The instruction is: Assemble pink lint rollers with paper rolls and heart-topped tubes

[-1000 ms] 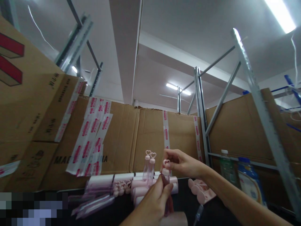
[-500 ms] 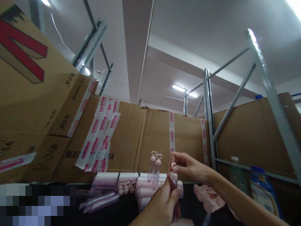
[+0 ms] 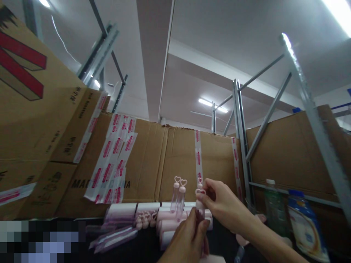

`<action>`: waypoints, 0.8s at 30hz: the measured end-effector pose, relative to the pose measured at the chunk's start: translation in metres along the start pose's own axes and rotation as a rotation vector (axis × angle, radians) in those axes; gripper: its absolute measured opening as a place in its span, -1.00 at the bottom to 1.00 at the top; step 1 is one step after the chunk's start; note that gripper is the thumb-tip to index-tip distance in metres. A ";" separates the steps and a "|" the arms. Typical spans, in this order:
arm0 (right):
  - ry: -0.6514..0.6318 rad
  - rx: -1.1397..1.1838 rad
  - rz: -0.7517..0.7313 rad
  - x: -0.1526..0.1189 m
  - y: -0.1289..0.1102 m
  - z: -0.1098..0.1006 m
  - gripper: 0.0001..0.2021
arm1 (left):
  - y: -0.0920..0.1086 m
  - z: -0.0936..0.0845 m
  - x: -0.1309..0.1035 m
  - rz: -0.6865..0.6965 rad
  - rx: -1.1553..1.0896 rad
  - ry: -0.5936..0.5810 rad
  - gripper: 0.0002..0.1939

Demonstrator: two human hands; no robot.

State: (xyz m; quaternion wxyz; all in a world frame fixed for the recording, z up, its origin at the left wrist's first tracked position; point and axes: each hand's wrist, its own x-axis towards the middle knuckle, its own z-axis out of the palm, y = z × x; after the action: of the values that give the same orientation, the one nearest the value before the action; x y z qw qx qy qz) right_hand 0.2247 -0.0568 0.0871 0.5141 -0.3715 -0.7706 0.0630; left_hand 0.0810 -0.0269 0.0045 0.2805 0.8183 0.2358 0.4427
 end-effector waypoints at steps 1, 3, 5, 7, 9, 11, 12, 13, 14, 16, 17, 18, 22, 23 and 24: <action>0.027 -0.027 0.007 -0.001 -0.001 0.001 -0.81 | -0.002 0.001 0.001 0.006 -0.007 0.000 -0.68; 0.060 -0.062 0.018 -0.001 -0.003 0.003 -0.82 | -0.007 0.002 0.002 0.020 -0.022 0.009 -0.65; 0.070 -0.067 0.021 -0.001 -0.004 0.003 -0.82 | -0.012 0.003 0.002 0.034 -0.033 0.014 -0.61; 0.067 -0.043 0.020 -0.002 -0.005 0.002 -0.82 | -0.015 0.003 0.003 0.048 -0.043 0.005 -0.58; 0.055 0.004 0.015 -0.002 -0.006 0.001 -0.82 | -0.016 0.003 0.004 0.057 -0.053 -0.006 -0.56; 0.037 0.061 0.009 -0.002 -0.005 0.000 -0.81 | -0.016 0.002 0.004 0.052 -0.057 -0.007 -0.56; 0.027 0.090 0.007 -0.001 -0.005 0.000 -0.81 | -0.015 0.002 0.003 0.045 -0.059 -0.003 -0.56; 0.014 0.120 0.005 -0.001 -0.005 0.000 -0.81 | -0.014 0.001 0.003 0.036 -0.062 -0.001 -0.55; 0.000 0.149 0.004 -0.001 -0.004 0.000 -0.81 | -0.013 0.001 0.002 0.027 -0.064 0.002 -0.54; -0.022 0.200 0.004 -0.001 -0.004 0.000 -0.80 | -0.012 0.000 0.001 0.006 -0.071 0.004 -0.52; -0.028 0.220 0.003 -0.001 -0.004 0.000 -0.79 | -0.011 -0.001 0.001 -0.006 -0.077 0.001 -0.51; -0.031 0.235 0.003 -0.001 -0.005 0.000 -0.78 | -0.010 -0.001 0.000 -0.014 -0.084 -0.007 -0.51; -0.031 0.266 0.002 0.000 -0.006 0.001 -0.79 | -0.001 -0.004 -0.002 -0.050 -0.096 -0.050 -0.54; -0.033 0.268 0.002 0.001 -0.005 0.001 -0.79 | 0.002 -0.005 -0.002 -0.054 -0.067 -0.036 -0.56; -0.035 0.270 0.004 0.003 -0.003 0.000 -0.79 | 0.006 -0.008 -0.003 -0.055 -0.025 -0.003 -0.57</action>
State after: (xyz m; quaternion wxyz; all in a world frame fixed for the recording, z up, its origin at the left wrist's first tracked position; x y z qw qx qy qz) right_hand 0.2225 -0.0572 0.0907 0.5456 -0.2993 -0.7632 0.1738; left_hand 0.0736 -0.0315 0.0106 0.3032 0.8085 0.2524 0.4367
